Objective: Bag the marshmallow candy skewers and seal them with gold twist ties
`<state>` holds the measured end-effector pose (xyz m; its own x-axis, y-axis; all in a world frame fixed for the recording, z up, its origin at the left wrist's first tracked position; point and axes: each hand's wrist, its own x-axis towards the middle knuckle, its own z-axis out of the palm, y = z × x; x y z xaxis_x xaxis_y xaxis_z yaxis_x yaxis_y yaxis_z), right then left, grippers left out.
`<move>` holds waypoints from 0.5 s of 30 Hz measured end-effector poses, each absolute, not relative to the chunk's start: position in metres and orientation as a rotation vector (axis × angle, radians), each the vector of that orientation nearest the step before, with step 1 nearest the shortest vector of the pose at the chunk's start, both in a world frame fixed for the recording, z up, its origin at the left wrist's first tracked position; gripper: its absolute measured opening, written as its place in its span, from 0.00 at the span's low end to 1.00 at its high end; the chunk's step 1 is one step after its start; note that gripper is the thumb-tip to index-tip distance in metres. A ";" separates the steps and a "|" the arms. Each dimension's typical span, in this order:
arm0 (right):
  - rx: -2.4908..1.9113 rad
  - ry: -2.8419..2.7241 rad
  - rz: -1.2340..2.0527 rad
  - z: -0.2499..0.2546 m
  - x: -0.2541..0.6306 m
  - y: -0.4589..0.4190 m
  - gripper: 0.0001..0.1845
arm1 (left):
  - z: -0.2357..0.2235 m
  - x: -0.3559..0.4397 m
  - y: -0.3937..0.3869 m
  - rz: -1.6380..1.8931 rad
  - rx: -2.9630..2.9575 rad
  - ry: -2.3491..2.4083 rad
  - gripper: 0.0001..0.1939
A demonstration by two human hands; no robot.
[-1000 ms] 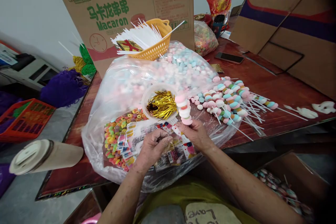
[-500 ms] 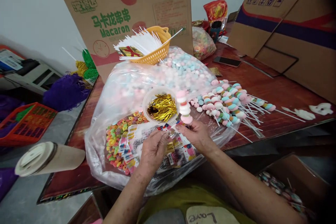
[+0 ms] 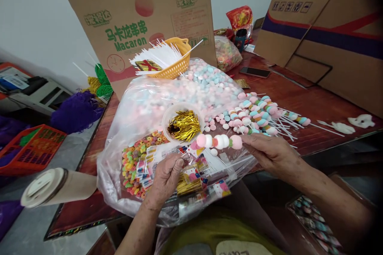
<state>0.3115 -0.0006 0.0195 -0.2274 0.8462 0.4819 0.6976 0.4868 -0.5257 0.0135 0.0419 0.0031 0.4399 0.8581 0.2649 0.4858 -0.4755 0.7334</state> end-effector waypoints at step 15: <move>-1.445 -2.292 -0.194 0.006 0.336 -0.015 0.18 | -0.005 0.015 0.049 0.698 2.242 0.971 0.18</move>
